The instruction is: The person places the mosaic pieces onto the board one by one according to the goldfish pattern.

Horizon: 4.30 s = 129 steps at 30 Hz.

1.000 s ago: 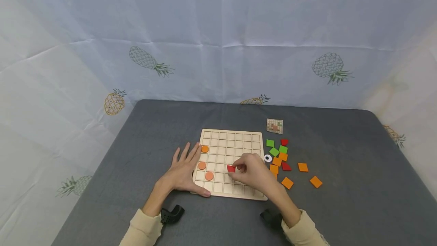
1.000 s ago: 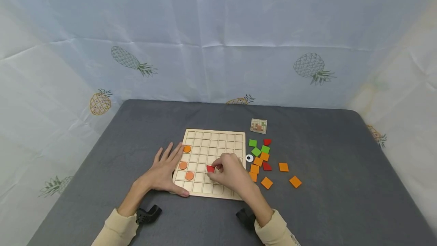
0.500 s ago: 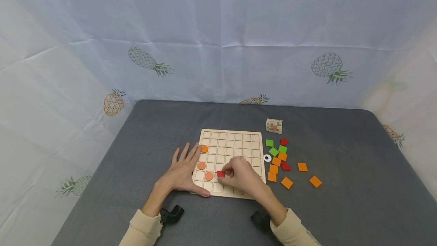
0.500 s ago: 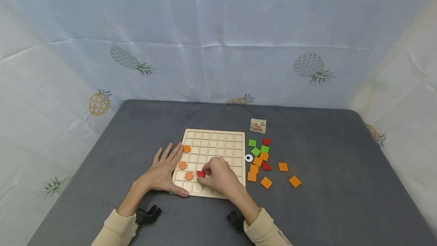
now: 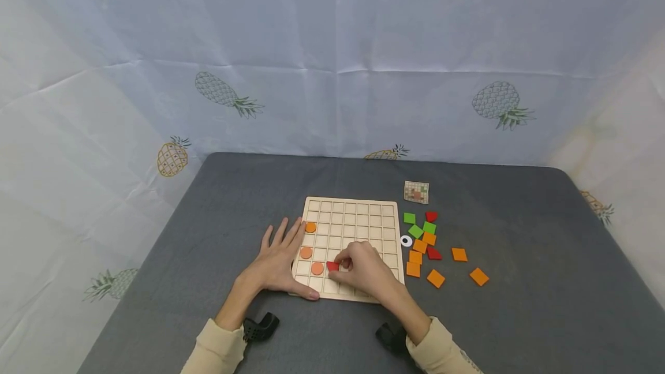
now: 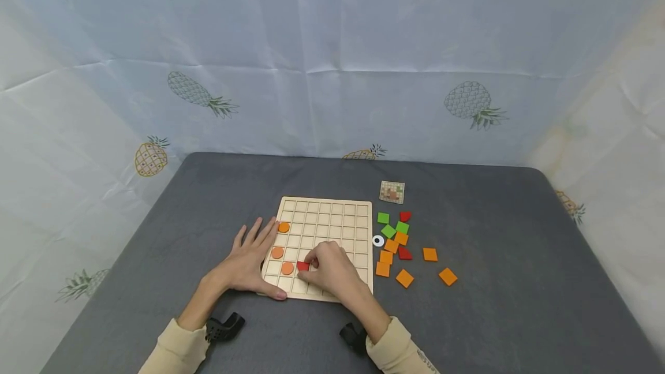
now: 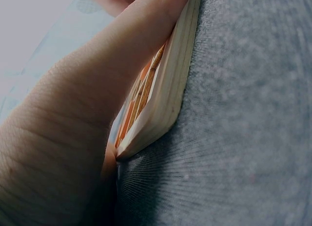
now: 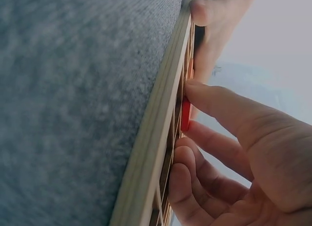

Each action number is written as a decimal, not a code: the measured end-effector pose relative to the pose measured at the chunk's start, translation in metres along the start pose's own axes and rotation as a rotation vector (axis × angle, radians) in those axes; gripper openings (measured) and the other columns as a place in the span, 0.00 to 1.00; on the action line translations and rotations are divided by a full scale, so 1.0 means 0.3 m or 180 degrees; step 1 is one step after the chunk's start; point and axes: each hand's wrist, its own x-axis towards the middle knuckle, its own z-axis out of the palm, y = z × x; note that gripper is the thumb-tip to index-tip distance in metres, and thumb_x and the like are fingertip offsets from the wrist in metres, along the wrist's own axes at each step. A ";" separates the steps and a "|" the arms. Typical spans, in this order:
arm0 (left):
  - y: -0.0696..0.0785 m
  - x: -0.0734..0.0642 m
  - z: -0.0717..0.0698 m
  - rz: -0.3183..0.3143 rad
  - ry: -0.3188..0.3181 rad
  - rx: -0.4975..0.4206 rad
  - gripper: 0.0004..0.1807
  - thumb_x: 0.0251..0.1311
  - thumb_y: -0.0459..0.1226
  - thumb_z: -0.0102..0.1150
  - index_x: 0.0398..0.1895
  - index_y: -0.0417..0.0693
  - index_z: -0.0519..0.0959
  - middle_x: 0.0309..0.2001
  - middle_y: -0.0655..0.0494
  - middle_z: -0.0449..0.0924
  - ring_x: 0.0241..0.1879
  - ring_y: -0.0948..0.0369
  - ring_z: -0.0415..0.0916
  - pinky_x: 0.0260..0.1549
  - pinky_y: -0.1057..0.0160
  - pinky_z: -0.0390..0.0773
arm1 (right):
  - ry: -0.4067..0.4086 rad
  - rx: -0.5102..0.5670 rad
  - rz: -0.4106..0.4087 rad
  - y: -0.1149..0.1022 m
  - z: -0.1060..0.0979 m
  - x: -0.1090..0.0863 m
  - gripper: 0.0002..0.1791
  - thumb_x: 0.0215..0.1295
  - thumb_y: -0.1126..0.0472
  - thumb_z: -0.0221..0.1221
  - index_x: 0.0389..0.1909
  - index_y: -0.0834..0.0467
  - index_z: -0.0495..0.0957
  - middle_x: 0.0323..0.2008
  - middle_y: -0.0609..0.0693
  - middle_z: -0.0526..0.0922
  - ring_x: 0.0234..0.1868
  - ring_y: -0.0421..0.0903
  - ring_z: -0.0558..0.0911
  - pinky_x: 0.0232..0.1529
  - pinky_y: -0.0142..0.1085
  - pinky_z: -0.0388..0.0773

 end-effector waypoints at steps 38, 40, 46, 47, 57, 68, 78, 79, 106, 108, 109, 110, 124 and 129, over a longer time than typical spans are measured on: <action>0.001 0.003 -0.001 -0.0036 -0.0043 -0.0036 0.86 0.35 0.70 0.81 0.89 0.37 0.41 0.91 0.40 0.36 0.89 0.32 0.31 0.80 0.22 0.34 | 0.0295 0.0054 0.0030 0.046 -0.092 -0.024 0.17 0.62 0.64 0.77 0.51 0.66 0.90 0.22 0.45 0.78 0.22 0.34 0.70 0.26 0.27 0.69; 0.001 0.004 -0.002 -0.0043 -0.0043 -0.0041 0.86 0.35 0.70 0.81 0.89 0.37 0.41 0.91 0.40 0.37 0.89 0.32 0.31 0.80 0.22 0.34 | 0.0332 0.0054 0.0092 0.057 -0.111 -0.025 0.18 0.62 0.64 0.77 0.52 0.66 0.90 0.22 0.46 0.78 0.23 0.34 0.71 0.27 0.27 0.70; 0.000 0.004 -0.001 -0.0042 -0.0057 -0.0045 0.86 0.35 0.70 0.81 0.90 0.38 0.41 0.91 0.40 0.36 0.89 0.33 0.30 0.81 0.22 0.34 | 0.0464 0.0025 0.0232 0.098 -0.173 -0.035 0.18 0.63 0.65 0.77 0.52 0.67 0.89 0.24 0.48 0.80 0.24 0.37 0.73 0.28 0.28 0.72; 0.000 0.004 -0.001 -0.0043 -0.0059 -0.0040 0.86 0.36 0.71 0.81 0.90 0.38 0.41 0.91 0.41 0.35 0.89 0.33 0.30 0.81 0.23 0.33 | 0.0491 0.0015 0.0245 0.104 -0.184 -0.039 0.18 0.63 0.65 0.76 0.52 0.67 0.89 0.24 0.48 0.80 0.24 0.38 0.73 0.28 0.29 0.72; 0.001 0.003 -0.001 -0.0046 -0.0049 -0.0054 0.86 0.35 0.71 0.80 0.90 0.38 0.41 0.91 0.40 0.36 0.89 0.33 0.30 0.81 0.23 0.33 | 0.0500 0.0046 0.0438 0.171 -0.257 -0.071 0.18 0.67 0.64 0.73 0.55 0.68 0.88 0.29 0.52 0.83 0.28 0.42 0.77 0.30 0.30 0.74; 0.002 0.002 -0.003 -0.0046 -0.0047 -0.0054 0.86 0.35 0.70 0.81 0.89 0.38 0.41 0.91 0.40 0.36 0.89 0.33 0.30 0.81 0.23 0.34 | 0.0628 -0.0041 0.0401 0.255 -0.286 -0.107 0.17 0.66 0.65 0.74 0.53 0.68 0.88 0.29 0.51 0.83 0.26 0.38 0.76 0.28 0.30 0.76; 0.002 0.002 -0.003 -0.0028 -0.0036 -0.0066 0.86 0.36 0.70 0.81 0.90 0.38 0.41 0.91 0.40 0.36 0.89 0.32 0.30 0.81 0.23 0.33 | 0.0527 -0.0124 0.0586 0.286 -0.312 -0.122 0.18 0.66 0.64 0.74 0.54 0.69 0.88 0.30 0.53 0.83 0.26 0.40 0.76 0.26 0.31 0.73; 0.002 0.002 -0.003 -0.0030 -0.0038 -0.0075 0.86 0.36 0.70 0.81 0.90 0.38 0.41 0.91 0.40 0.36 0.89 0.32 0.30 0.81 0.23 0.33 | 0.0516 -0.0122 0.0600 0.287 -0.312 -0.122 0.19 0.66 0.64 0.74 0.54 0.69 0.88 0.30 0.54 0.83 0.26 0.40 0.75 0.26 0.31 0.73; -0.002 0.000 0.001 -0.0074 -0.0054 -0.0046 0.87 0.35 0.71 0.81 0.90 0.39 0.40 0.91 0.41 0.35 0.89 0.33 0.29 0.81 0.23 0.33 | 0.0329 -0.0403 0.0674 0.280 -0.301 -0.114 0.14 0.67 0.65 0.72 0.50 0.69 0.89 0.32 0.55 0.80 0.29 0.43 0.73 0.29 0.32 0.70; -0.001 -0.001 0.000 -0.0069 -0.0048 -0.0045 0.87 0.35 0.71 0.81 0.90 0.39 0.40 0.91 0.41 0.35 0.89 0.33 0.30 0.81 0.23 0.33 | 0.0330 -0.0421 0.0631 0.280 -0.300 -0.115 0.14 0.67 0.65 0.72 0.49 0.69 0.89 0.32 0.55 0.80 0.29 0.43 0.73 0.29 0.32 0.70; -0.001 -0.001 0.000 -0.0068 -0.0046 -0.0047 0.87 0.35 0.71 0.81 0.90 0.39 0.40 0.91 0.41 0.35 0.89 0.33 0.30 0.81 0.23 0.33 | 0.0333 -0.0426 0.0608 0.281 -0.299 -0.115 0.13 0.67 0.65 0.72 0.49 0.70 0.89 0.32 0.55 0.80 0.29 0.43 0.73 0.29 0.32 0.71; -0.001 -0.001 0.000 -0.0065 -0.0045 -0.0049 0.87 0.35 0.71 0.81 0.90 0.39 0.40 0.91 0.41 0.35 0.89 0.33 0.30 0.81 0.23 0.33 | 0.0339 -0.0431 0.0587 0.281 -0.299 -0.116 0.13 0.67 0.65 0.72 0.48 0.70 0.89 0.32 0.55 0.80 0.29 0.43 0.73 0.29 0.32 0.71; -0.003 0.000 0.000 -0.0030 -0.0031 -0.0062 0.87 0.35 0.71 0.81 0.90 0.39 0.40 0.91 0.40 0.35 0.89 0.33 0.30 0.81 0.23 0.33 | 0.0554 -0.0471 0.0480 0.281 -0.312 -0.119 0.10 0.66 0.67 0.72 0.45 0.69 0.90 0.31 0.55 0.86 0.28 0.42 0.77 0.28 0.30 0.74; -0.002 0.001 -0.005 -0.0030 -0.0037 -0.0071 0.87 0.36 0.70 0.81 0.90 0.39 0.40 0.91 0.41 0.35 0.89 0.32 0.30 0.81 0.23 0.32 | 0.0586 -0.0334 0.0604 0.264 -0.320 -0.115 0.12 0.66 0.67 0.72 0.47 0.70 0.90 0.34 0.57 0.90 0.31 0.43 0.82 0.31 0.29 0.79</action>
